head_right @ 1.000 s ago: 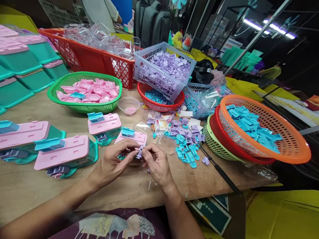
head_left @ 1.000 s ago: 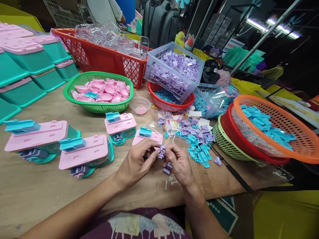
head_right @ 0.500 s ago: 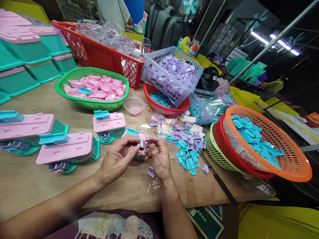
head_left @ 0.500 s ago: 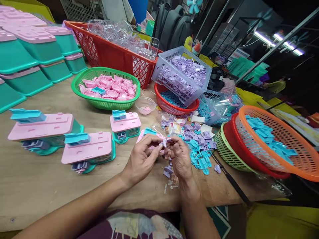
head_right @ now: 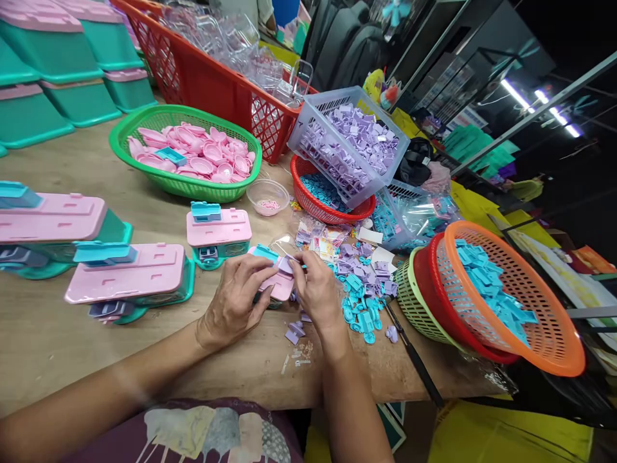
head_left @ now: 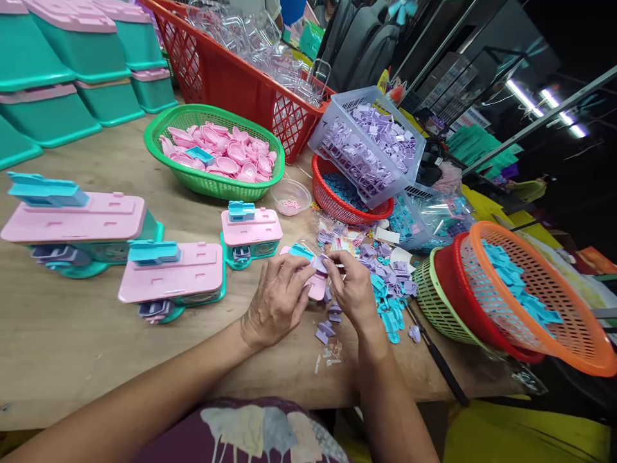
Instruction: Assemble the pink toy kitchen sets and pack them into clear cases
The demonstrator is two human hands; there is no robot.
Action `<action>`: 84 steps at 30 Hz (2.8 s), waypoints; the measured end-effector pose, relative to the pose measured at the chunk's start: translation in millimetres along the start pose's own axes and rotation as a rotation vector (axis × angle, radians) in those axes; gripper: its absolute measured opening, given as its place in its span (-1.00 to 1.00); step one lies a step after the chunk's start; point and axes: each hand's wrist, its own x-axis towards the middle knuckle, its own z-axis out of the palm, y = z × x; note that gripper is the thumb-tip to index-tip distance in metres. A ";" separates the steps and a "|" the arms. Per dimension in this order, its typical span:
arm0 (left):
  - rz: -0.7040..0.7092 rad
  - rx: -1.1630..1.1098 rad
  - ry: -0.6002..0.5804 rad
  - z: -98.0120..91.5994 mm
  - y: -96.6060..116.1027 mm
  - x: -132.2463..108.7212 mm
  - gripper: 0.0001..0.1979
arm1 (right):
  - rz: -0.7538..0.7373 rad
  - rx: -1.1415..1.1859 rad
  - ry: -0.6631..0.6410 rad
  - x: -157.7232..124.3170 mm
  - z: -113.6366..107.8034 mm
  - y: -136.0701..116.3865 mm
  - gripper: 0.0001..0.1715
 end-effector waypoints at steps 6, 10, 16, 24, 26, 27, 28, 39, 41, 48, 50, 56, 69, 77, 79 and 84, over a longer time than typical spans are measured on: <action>0.038 0.130 0.009 5.9 3.8 -2.4 -0.53 | -0.205 -0.149 -0.023 2.6 -2.2 2.2 -0.88; 0.071 0.240 -0.023 12.2 7.4 -6.1 -0.54 | -0.169 -0.102 0.027 -1.3 8.2 3.6 -0.87; 0.067 0.347 -0.039 12.0 8.1 -7.3 -0.59 | -0.092 -0.020 0.091 -11.9 13.0 9.1 -0.84; 0.080 0.389 -0.158 3.7 19.5 -3.0 -0.54 | 0.012 -0.263 -0.049 -65.8 -8.3 28.2 -0.81; 0.084 0.416 -0.188 3.2 22.1 -1.9 -0.54 | 0.037 -0.443 -0.084 -69.5 -1.9 27.2 -0.79; 0.082 0.427 -0.199 2.8 23.3 -0.9 -0.54 | 0.058 -0.520 -0.091 -69.1 1.5 26.2 -0.80; 0.080 0.436 -0.209 2.2 24.8 0.3 -0.55 | 0.075 -0.583 -0.099 -68.1 4.4 25.1 -0.83; -0.009 0.319 -0.315 -13.7 42.8 16.2 -0.56 | 0.048 -0.607 -0.090 -72.8 20.5 25.4 -0.88; 0.003 0.172 -0.301 -22.7 39.4 18.3 -0.62 | 0.027 -0.450 -0.039 -72.8 11.5 24.6 -0.90; -0.160 -0.345 -0.247 -69.0 14.8 58.8 -0.74 | -0.176 0.077 0.048 -22.9 -50.9 -31.4 -0.94; -0.300 -0.496 -0.339 -81.6 1.5 81.9 -0.68 | -0.291 0.144 -0.037 11.7 -50.7 -48.0 -0.94; -0.712 -0.679 -0.533 -107.6 -53.9 133.0 -0.51 | -0.188 0.565 -0.291 103.5 -4.2 -53.9 -0.70; -0.674 -0.352 -0.616 -93.2 -108.4 156.8 -0.76 | -0.153 0.403 -0.449 164.3 43.0 -28.6 -0.79; -0.719 -0.040 -0.838 -90.1 -122.9 169.5 -0.81 | -0.516 -0.031 -0.440 163.3 49.5 -37.5 -0.91; -0.727 -0.028 -0.890 -87.8 -123.0 173.4 -0.83 | -0.598 -0.113 -0.439 165.2 52.2 -38.7 -0.93; -0.835 -0.126 -0.927 -81.9 -129.3 174.8 -0.82 | -0.685 -0.257 -0.442 169.8 55.6 -35.5 -0.86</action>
